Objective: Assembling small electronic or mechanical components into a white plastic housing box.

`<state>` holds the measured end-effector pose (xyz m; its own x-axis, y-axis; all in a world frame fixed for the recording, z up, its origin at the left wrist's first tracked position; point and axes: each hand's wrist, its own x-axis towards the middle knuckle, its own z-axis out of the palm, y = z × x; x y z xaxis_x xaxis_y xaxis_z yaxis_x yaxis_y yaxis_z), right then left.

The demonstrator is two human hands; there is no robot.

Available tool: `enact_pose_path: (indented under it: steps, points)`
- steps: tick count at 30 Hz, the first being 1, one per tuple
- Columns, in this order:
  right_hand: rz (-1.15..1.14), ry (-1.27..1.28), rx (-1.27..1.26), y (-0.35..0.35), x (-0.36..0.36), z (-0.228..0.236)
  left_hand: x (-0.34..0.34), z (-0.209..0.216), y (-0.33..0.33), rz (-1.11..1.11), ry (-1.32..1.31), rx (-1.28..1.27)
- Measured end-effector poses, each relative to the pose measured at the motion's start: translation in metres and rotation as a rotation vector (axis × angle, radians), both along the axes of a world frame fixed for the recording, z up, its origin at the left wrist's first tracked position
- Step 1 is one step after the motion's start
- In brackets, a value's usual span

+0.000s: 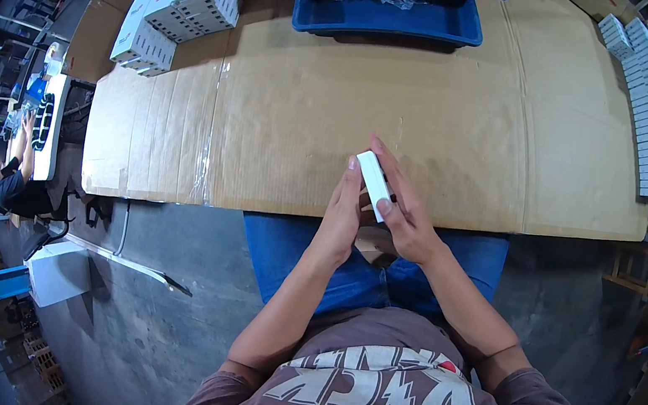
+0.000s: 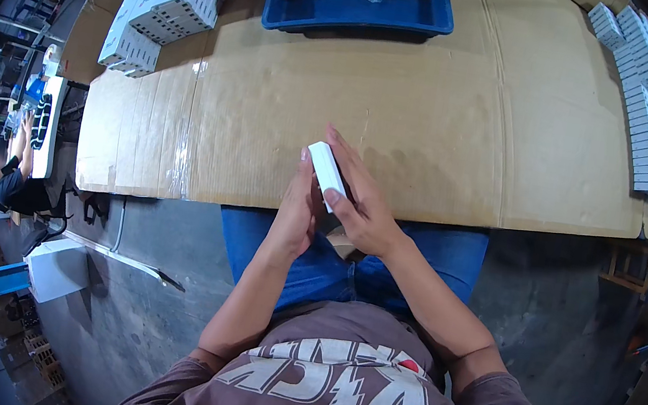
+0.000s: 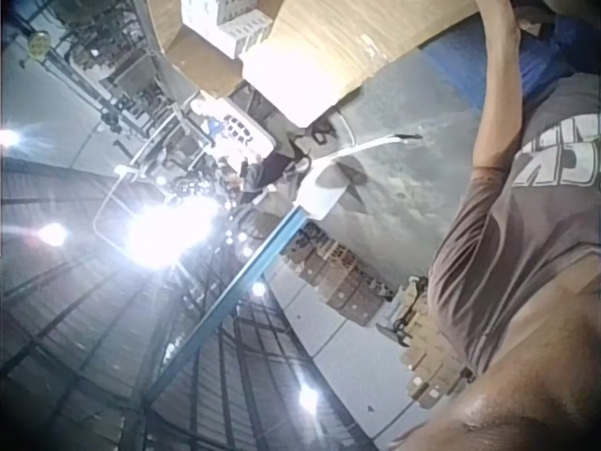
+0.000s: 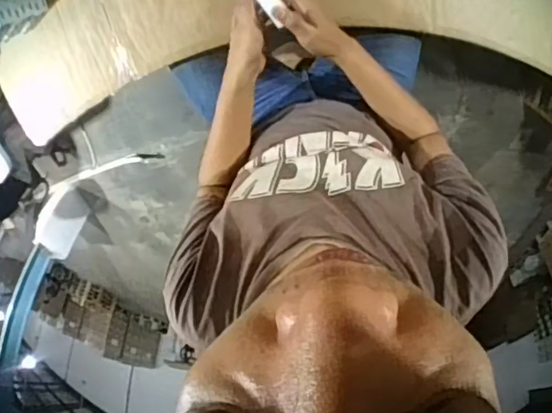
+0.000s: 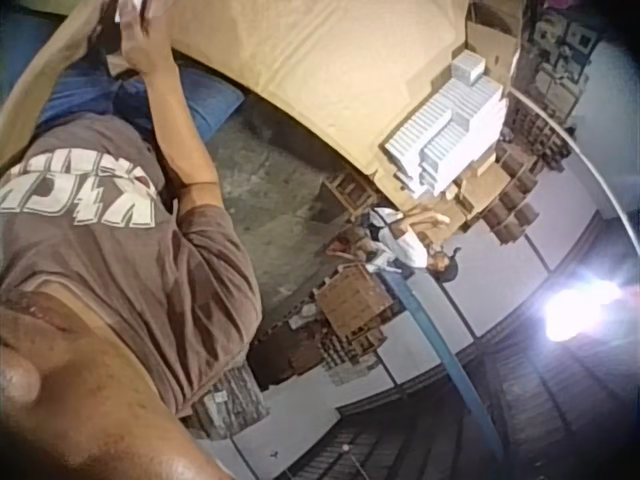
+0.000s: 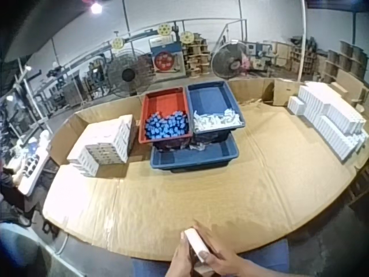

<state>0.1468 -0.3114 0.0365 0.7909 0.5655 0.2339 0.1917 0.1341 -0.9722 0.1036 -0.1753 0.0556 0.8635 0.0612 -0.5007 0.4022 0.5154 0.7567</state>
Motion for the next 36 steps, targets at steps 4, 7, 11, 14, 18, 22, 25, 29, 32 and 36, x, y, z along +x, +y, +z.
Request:
enact_pose_path:
  steps: [4, 7, 11, 14, 18, 22, 25, 29, 32, 36]
  points:
    - [0.038, -0.115, 0.018, -0.003, 0.001, 0.005, 0.0, 0.005, 0.003, 0.021, 0.025, -0.068]
    - [0.018, -0.097, -0.069, -0.005, 0.001, 0.0, -0.001, 0.02, 0.003, 0.045, 0.052, -0.124]
    - [-0.017, -0.122, -0.122, -0.007, 0.0, 0.002, -0.004, 0.021, 0.005, -0.033, 0.178, -0.042]
    - [-0.028, -0.203, -0.092, -0.008, 0.003, -0.003, -0.003, 0.02, 0.002, -0.046, 0.174, -0.031]
    - [-0.082, -0.239, -0.057, -0.006, 0.003, -0.012, -0.005, 0.01, 0.001, -0.059, 0.154, -0.105]
    - [-0.12, -0.366, -0.082, -0.007, 0.004, -0.018, -0.005, 0.019, -0.005, -0.069, 0.131, -0.058]
    - [-0.151, -0.401, -0.124, -0.009, 0.004, -0.019, -0.004, 0.021, -0.014, 0.016, 0.079, -0.059]
    - [-0.205, -0.42, -0.14, -0.007, 0.003, -0.014, -0.006, 0.019, -0.017, 0.007, 0.15, -0.077]
    - [-0.215, -0.453, -0.145, -0.006, 0.003, -0.016, -0.006, 0.01, -0.018, 0.01, 0.063, -0.115]
    - [-0.233, -0.491, -0.126, -0.006, 0.002, -0.017, -0.006, 0.002, -0.023, 0.038, 0.0, -0.048]
